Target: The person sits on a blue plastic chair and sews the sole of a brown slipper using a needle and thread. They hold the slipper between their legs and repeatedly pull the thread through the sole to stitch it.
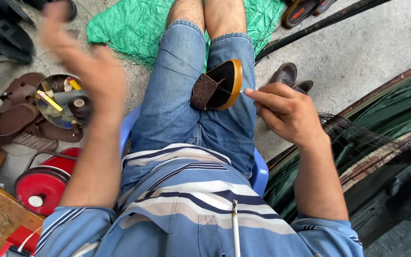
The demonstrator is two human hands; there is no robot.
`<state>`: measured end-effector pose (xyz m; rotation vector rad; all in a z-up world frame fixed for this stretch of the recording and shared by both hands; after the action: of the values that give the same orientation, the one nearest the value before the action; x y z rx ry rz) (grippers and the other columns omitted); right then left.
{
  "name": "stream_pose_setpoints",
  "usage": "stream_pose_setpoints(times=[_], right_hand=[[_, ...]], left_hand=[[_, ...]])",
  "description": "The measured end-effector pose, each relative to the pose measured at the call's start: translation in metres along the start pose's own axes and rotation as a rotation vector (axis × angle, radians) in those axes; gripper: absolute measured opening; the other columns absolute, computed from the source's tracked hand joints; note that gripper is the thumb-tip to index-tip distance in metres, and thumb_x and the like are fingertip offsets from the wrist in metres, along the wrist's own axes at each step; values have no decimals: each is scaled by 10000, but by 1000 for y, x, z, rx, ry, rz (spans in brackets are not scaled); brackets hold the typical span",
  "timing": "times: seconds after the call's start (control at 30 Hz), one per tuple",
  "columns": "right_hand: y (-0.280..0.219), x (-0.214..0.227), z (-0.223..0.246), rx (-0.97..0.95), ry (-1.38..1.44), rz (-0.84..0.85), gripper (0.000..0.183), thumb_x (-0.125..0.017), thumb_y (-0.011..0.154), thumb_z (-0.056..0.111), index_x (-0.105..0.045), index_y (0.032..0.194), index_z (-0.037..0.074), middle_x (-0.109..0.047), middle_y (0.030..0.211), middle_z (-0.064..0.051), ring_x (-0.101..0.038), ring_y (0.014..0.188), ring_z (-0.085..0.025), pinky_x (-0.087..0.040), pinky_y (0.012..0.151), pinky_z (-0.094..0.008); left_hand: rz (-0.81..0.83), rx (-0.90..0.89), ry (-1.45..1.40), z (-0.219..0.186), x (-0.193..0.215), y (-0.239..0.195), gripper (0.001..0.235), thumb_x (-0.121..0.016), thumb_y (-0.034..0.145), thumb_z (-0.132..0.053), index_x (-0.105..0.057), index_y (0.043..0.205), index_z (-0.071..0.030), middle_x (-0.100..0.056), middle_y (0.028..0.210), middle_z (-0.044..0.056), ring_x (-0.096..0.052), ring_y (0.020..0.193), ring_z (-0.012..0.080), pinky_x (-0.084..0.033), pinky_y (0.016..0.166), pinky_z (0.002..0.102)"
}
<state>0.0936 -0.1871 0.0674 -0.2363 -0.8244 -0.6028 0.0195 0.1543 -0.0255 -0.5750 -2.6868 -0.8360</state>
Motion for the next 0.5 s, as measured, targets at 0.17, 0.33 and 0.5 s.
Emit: stream_pose_setpoints(times=[0.17,0.33,0.5], right_hand=[[8,-9,-5,44,-216,61,356,-569,873,57,-591,1209,173,-602,976,-47,-595,770,-197,-466,567,-323],[13,-8,0,-62,-154,-74,271,-616,790,70,-703,1029,164,-626,841,-39,-603,663,-279,-490,596,-386],[11,-9,3,-69,-306,-71,292,-639,755,73,-702,1017,182,-623,852,-19,-607,676,-258,-502,589,-373]], left_hand=[[1217,-462,-97,-126,-49,-68,424,-610,829,-162,-449,1220,-158,-592,1211,71,-507,1189,314,-84,1053,586],[1021,-246,-307,-111,-57,-109,172,-632,845,-225,-556,990,-169,-567,857,-8,-622,806,232,-502,695,353],[933,-31,-321,-112,-60,-122,61,-649,837,-239,-638,897,-242,-608,784,-90,-637,754,127,-519,655,254]])
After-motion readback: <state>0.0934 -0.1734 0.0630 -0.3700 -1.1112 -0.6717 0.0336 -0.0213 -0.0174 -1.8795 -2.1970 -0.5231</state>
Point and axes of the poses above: each hand's wrist, its own y-axis towards the middle knuckle, its own x-axis out of the back of the hand, z = x × y, the point moved 3 cm from there along y, towards the middle knuckle
